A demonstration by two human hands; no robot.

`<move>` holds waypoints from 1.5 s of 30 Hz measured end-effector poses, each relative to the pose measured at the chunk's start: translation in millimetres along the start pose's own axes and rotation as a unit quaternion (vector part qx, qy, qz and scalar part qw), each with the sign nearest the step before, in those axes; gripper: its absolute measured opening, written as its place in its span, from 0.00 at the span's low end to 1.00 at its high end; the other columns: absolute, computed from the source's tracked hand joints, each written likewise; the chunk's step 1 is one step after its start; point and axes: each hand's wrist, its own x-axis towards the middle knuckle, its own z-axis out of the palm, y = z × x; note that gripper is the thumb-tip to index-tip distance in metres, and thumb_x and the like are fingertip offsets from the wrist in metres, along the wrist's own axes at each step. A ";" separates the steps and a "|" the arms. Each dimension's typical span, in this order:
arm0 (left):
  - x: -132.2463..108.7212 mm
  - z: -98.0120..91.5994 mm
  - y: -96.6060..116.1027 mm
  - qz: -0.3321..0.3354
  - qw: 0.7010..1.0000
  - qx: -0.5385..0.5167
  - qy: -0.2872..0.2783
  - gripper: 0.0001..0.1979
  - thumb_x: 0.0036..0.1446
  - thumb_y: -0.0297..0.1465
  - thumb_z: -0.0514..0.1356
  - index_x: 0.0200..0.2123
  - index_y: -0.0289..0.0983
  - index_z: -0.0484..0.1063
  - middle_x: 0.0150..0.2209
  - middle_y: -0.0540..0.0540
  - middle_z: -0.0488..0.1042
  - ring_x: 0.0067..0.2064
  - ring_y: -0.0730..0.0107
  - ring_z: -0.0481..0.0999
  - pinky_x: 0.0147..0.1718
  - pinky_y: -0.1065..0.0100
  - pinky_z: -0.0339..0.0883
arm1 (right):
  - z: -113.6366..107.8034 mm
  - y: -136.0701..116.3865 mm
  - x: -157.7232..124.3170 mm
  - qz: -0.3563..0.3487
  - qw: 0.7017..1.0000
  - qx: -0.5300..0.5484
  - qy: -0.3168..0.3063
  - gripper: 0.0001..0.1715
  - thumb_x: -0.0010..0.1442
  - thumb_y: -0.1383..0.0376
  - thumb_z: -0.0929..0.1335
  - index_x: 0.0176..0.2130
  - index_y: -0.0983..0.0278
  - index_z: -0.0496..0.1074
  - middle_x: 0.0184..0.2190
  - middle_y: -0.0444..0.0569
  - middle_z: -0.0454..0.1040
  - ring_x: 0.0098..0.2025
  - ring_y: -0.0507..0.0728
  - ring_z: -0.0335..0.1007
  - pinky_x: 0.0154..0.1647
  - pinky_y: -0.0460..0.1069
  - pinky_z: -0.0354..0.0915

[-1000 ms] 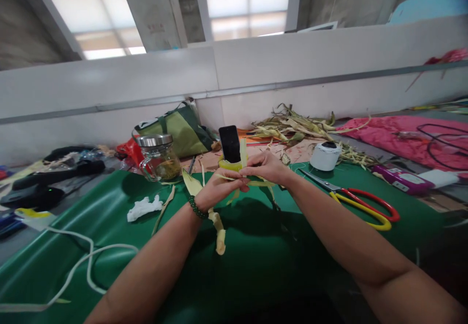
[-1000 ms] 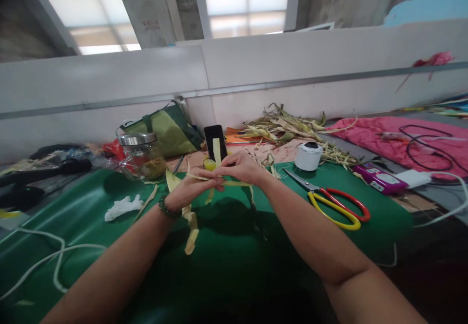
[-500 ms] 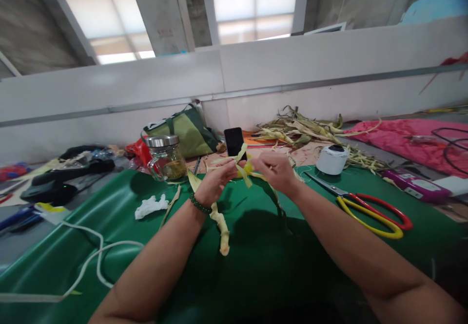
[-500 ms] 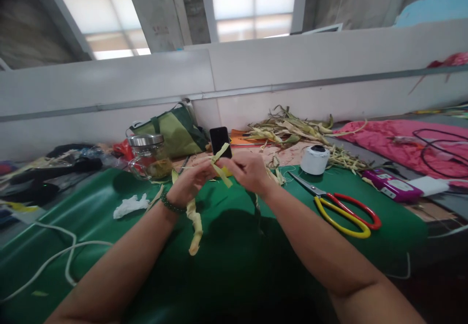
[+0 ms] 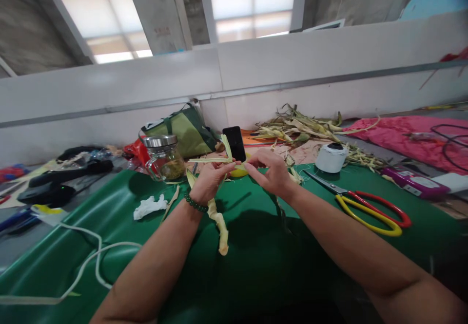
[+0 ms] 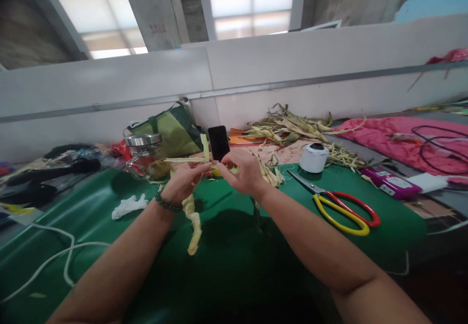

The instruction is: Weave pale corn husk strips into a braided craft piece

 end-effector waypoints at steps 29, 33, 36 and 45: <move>-14.7 11.6 7.0 0.051 0.956 0.265 -0.118 0.13 0.49 0.39 0.63 0.29 0.35 0.80 0.30 0.44 0.80 0.38 0.62 0.78 0.41 0.66 0.70 | 2.3 8.9 9.1 0.180 0.941 0.253 -0.138 0.21 0.49 0.53 0.69 0.19 0.68 0.70 0.16 0.42 0.63 0.21 0.47 0.54 0.21 0.44 0.50; -17.0 13.9 9.8 0.039 0.952 0.281 -0.112 0.11 0.48 0.38 0.64 0.28 0.35 0.80 0.30 0.45 0.81 0.39 0.61 0.78 0.41 0.67 0.70 | 2.9 10.5 7.5 0.197 0.935 0.284 -0.083 0.20 0.47 0.54 0.70 0.18 0.67 0.69 0.15 0.41 0.61 0.20 0.47 0.51 0.20 0.45 0.48; -16.6 11.9 8.9 0.016 0.954 0.273 -0.118 0.11 0.47 0.38 0.65 0.28 0.35 0.80 0.29 0.45 0.81 0.38 0.61 0.79 0.40 0.66 0.71 | 3.8 18.6 8.9 0.201 0.930 0.303 -0.048 0.24 0.47 0.54 0.71 0.14 0.66 0.63 0.14 0.39 0.56 0.19 0.46 0.48 0.19 0.46 0.45; -11.6 3.8 -3.9 -0.048 0.984 0.140 -0.101 0.23 0.52 0.49 0.58 0.36 0.36 0.78 0.31 0.42 0.80 0.38 0.60 0.79 0.43 0.61 0.69 | 2.5 22.7 12.0 0.189 0.931 0.308 -0.054 0.24 0.50 0.50 0.69 0.18 0.65 0.63 0.16 0.39 0.58 0.19 0.46 0.51 0.20 0.45 0.47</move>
